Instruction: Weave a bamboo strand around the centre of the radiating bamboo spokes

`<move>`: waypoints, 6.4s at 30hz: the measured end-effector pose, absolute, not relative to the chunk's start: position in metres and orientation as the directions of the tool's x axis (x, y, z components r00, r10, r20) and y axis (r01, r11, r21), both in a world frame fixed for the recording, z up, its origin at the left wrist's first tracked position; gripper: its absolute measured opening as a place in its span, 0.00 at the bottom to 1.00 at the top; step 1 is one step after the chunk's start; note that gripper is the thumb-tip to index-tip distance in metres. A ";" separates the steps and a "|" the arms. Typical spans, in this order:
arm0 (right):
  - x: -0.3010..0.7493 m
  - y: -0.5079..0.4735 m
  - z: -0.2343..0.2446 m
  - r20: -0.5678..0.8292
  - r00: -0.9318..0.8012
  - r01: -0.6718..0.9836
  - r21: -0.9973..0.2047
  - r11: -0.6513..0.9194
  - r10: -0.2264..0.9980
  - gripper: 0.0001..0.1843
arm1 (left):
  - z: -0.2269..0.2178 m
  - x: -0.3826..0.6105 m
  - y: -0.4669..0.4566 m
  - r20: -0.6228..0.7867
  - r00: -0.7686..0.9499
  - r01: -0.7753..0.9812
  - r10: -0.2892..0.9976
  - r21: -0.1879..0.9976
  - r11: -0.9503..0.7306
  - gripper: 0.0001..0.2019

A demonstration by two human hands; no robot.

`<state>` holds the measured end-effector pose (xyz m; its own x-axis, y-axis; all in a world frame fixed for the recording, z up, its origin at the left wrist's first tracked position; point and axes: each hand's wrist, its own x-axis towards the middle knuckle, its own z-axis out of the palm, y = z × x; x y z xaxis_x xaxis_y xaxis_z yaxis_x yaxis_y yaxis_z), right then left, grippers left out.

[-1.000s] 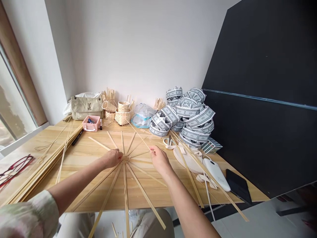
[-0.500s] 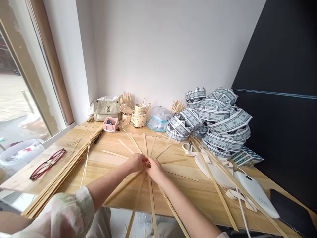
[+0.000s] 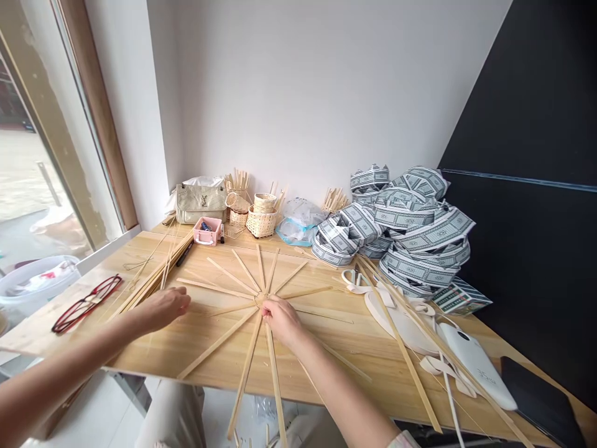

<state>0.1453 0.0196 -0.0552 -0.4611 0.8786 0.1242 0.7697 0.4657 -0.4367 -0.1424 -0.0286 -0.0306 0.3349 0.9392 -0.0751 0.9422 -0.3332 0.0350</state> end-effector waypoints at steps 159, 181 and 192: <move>0.202 0.010 -0.050 0.043 -0.085 0.975 -0.204 0.092 0.995 0.07 | -0.090 0.032 0.071 0.351 0.754 0.436 0.556 0.366 -0.822 0.15; 0.216 0.044 -0.036 -0.131 -0.101 0.969 -0.238 0.067 0.986 0.09 | -0.077 0.047 0.057 0.313 0.735 0.625 0.601 0.029 -0.780 0.10; 0.209 0.019 -0.022 -0.102 -0.075 0.879 -0.476 0.018 0.992 0.08 | -0.086 0.044 0.070 0.374 0.696 0.523 0.613 0.321 -0.790 0.07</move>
<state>0.2090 0.0187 -0.0218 -0.0754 0.9919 -0.1018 0.8792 0.0180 -0.4761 0.0441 0.0699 -0.0856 0.6963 0.6129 0.3736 0.5226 -0.7897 0.3214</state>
